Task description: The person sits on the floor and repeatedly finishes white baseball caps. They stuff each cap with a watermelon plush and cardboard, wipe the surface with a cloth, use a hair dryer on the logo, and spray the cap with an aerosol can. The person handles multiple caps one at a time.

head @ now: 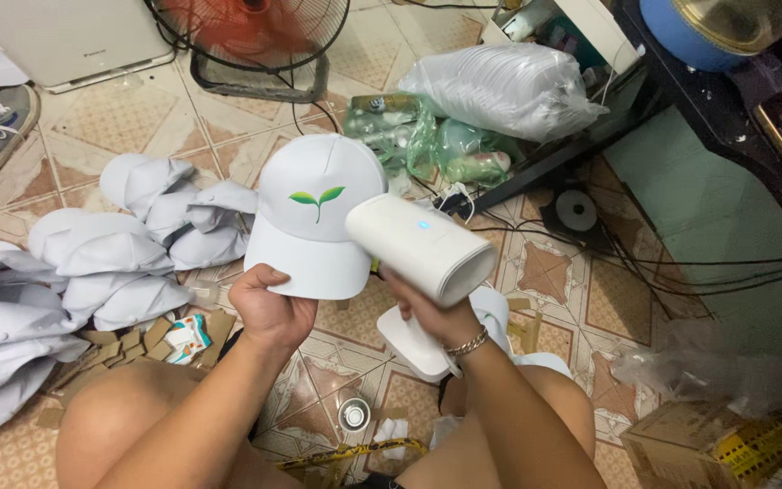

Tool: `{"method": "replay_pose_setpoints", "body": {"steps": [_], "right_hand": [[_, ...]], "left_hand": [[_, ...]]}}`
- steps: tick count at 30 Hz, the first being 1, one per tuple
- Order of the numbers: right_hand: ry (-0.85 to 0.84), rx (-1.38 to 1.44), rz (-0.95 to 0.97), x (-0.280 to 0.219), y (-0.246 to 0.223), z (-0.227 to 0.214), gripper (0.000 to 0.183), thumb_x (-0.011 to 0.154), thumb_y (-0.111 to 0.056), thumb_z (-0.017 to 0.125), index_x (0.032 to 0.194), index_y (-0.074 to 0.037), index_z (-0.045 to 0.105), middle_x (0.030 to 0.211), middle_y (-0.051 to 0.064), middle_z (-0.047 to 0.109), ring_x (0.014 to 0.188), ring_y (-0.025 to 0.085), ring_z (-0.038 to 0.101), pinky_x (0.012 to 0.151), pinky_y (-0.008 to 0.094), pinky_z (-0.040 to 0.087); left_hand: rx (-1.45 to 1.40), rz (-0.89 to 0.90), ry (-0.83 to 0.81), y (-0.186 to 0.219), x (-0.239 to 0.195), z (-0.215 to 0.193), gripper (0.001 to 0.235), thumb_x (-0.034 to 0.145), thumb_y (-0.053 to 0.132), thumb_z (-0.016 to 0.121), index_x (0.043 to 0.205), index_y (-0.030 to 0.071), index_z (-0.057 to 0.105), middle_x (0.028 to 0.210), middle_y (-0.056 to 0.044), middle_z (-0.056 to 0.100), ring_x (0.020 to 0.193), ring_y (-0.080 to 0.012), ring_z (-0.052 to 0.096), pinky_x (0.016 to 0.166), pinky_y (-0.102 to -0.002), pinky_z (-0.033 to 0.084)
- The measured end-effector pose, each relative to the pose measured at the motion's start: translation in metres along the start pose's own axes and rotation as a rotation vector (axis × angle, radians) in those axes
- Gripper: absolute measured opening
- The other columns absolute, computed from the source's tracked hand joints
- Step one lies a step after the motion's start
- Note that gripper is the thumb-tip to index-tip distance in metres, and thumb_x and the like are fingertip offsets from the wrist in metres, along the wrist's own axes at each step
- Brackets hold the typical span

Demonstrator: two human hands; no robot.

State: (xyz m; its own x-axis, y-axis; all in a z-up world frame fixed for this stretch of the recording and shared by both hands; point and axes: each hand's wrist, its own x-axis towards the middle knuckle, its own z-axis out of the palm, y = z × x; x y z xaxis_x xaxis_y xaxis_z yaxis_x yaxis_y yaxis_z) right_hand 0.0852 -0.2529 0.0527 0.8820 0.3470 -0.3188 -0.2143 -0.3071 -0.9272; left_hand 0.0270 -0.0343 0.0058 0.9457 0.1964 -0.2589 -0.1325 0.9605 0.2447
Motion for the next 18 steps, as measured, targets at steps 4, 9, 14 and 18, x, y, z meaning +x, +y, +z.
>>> {"method": "replay_pose_setpoints", "body": {"steps": [4, 9, 14, 18], "right_hand": [[0.079, 0.186, 0.144, -0.002, -0.009, 0.017, 0.030, 0.097, -0.031, 0.070, 0.100, -0.002, 0.067, 0.062, 0.001, 0.058, 0.049, 0.010, 0.055, 0.046, 0.027, 0.047], [-0.091, 0.231, 0.027, -0.006, -0.014, 0.026, 0.024, 0.094, -0.028, 0.068, 0.105, -0.007, 0.066, 0.059, 0.000, 0.056, 0.046, 0.011, 0.052, 0.044, 0.028, 0.046], [0.004, 0.294, 0.122, -0.004, -0.015, 0.024, 0.028, 0.098, -0.030, 0.068, 0.100, -0.002, 0.063, 0.058, 0.000, 0.054, 0.048, 0.011, 0.055, 0.047, 0.029, 0.047], [-0.021, 0.069, 0.065, -0.005, -0.013, 0.029, 0.027, 0.094, -0.032, 0.067, 0.102, -0.006, 0.067, 0.056, 0.001, 0.058, 0.047, 0.012, 0.056, 0.048, 0.030, 0.049]], "left_hand": [[-0.008, 0.004, 0.030, -0.004, 0.004, -0.004, 0.070, 0.069, 0.008, 0.051, 0.139, -0.002, 0.051, 0.134, -0.015, 0.062, 0.126, -0.0337, 0.059, 0.114, -0.048, 0.044], [0.002, 0.010, 0.007, -0.014, 0.008, -0.012, 0.069, 0.070, 0.007, 0.050, 0.139, -0.002, 0.051, 0.135, -0.015, 0.062, 0.126, -0.0335, 0.059, 0.114, -0.048, 0.043], [-0.020, 0.007, 0.016, -0.018, 0.009, -0.017, 0.066, 0.071, 0.006, 0.050, 0.137, -0.003, 0.051, 0.134, -0.016, 0.061, 0.127, -0.0336, 0.058, 0.114, -0.048, 0.043], [-0.007, 0.015, 0.031, -0.017, 0.012, -0.013, 0.064, 0.070, 0.004, 0.049, 0.134, -0.003, 0.052, 0.131, -0.014, 0.063, 0.126, -0.0318, 0.059, 0.115, -0.046, 0.043]]}}
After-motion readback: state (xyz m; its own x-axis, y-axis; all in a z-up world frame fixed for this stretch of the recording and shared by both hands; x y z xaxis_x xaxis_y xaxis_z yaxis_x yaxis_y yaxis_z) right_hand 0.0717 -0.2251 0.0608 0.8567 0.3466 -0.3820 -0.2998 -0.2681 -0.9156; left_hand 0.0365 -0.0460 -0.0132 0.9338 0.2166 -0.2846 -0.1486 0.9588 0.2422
